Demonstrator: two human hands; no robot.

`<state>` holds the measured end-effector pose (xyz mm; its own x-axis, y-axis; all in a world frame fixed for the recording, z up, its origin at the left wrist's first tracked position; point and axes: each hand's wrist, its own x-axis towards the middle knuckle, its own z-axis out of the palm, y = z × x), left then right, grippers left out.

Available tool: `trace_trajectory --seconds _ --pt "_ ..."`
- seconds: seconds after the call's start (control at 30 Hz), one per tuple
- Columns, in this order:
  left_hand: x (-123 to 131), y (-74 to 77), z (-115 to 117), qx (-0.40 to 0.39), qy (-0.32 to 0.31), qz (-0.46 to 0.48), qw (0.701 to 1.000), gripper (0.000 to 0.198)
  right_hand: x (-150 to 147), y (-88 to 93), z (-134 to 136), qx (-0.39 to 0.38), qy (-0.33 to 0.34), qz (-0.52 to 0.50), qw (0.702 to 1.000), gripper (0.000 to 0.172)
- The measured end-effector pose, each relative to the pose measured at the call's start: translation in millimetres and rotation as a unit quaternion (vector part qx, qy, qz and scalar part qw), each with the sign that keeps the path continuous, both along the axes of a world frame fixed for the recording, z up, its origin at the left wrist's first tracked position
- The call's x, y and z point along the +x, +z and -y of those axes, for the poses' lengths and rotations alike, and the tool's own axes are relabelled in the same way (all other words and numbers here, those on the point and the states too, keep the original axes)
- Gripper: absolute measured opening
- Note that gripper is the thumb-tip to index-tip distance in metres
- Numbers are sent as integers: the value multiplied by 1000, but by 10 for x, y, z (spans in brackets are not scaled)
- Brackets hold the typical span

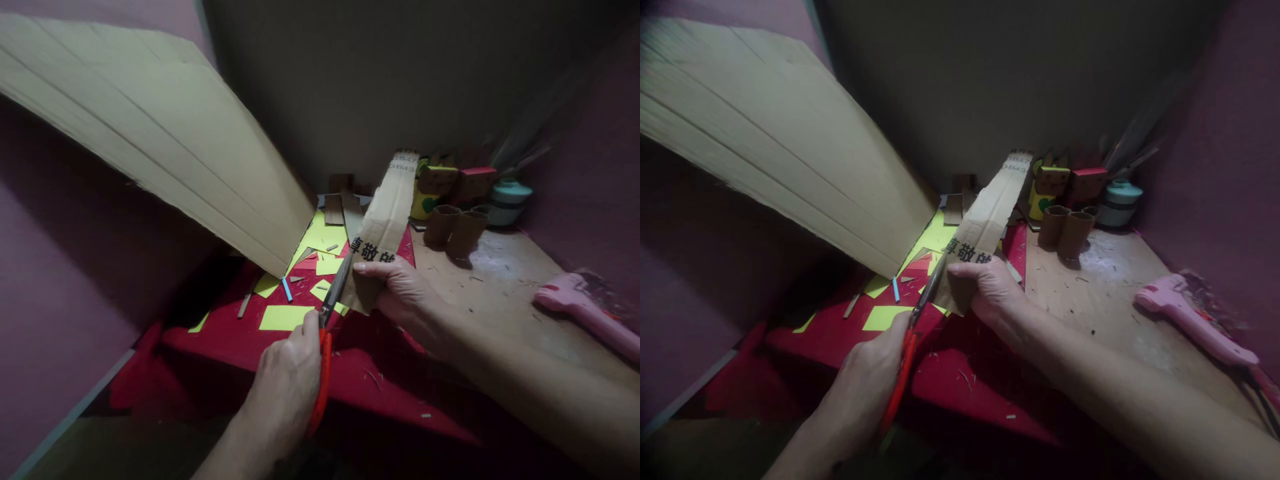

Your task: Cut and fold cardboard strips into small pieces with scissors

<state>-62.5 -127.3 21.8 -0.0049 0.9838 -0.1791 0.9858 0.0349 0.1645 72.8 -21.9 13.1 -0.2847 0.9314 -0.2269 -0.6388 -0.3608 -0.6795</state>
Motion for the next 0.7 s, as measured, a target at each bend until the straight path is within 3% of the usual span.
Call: trace_trajectory --seconds 0.13,0.37,0.5,0.7 --pt "17 27 -13 -29 -1 -29 999 34 -3 -16 -3 19 -16 4 1000 25" --pt "37 82 17 -34 1 53 998 29 -14 -35 51 79 7 -16 997 29" --pt "69 104 -3 -50 6 -11 999 38 -16 -40 69 89 13 -16 996 29" --pt "58 70 -29 -53 1 -14 998 31 -31 -25 98 54 11 -9 998 27"
